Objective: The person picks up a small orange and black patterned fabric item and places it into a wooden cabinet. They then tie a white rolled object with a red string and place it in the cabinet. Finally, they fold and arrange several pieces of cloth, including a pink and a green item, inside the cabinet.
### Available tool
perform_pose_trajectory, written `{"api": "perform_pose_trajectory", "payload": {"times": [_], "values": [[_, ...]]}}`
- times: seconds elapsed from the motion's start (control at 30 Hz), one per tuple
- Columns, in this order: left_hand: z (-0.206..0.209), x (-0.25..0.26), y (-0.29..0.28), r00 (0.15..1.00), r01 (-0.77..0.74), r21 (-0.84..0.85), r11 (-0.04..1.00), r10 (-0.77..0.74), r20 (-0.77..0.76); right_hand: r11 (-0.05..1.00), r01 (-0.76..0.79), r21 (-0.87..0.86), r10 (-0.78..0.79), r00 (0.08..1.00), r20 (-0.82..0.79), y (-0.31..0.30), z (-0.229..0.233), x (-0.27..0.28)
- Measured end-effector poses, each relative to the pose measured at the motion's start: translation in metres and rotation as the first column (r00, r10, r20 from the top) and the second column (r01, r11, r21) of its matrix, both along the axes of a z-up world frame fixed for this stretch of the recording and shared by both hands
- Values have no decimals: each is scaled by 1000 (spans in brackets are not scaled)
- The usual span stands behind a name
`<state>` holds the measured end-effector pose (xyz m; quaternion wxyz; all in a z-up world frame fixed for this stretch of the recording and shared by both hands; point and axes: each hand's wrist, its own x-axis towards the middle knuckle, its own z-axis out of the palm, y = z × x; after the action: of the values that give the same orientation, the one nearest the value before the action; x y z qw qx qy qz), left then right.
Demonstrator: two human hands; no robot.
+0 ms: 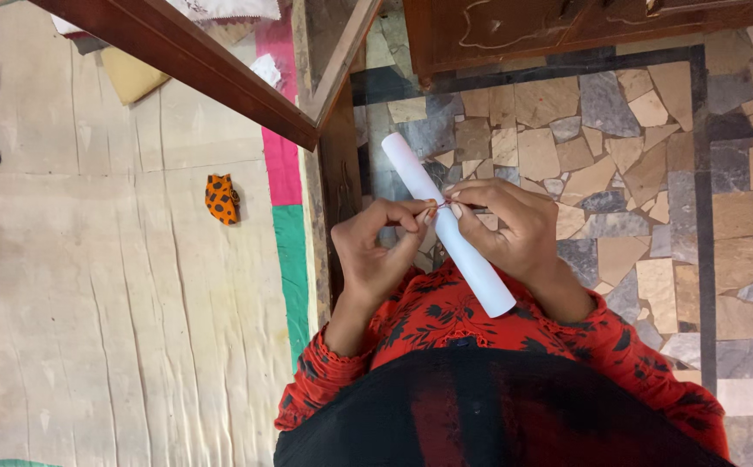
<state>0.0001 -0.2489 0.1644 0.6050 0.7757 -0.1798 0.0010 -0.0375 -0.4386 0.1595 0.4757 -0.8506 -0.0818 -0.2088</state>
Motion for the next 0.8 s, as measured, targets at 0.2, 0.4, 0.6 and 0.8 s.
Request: {"api": "perform_pose_trajectory", "payload": {"times": [0.2,0.4,0.6,0.8], "values": [[2,-8,-9,966,-89,77,993,67,251,998,64,16,-63,998,-19,3,7,-8],[-3,-22,-12,981,-137,50,989,128,147,997,72,-36,-73,997,-29,2,5,-17],[-17,-25,-7,987,-105,118,987,118,-113,993,85,80,-69,980,-187,2,-5,-23],[-33,-5,1,696,-95,-524,846,-320,-643,994,33,-109,-39,998,-53,-2,10,-17]]}}
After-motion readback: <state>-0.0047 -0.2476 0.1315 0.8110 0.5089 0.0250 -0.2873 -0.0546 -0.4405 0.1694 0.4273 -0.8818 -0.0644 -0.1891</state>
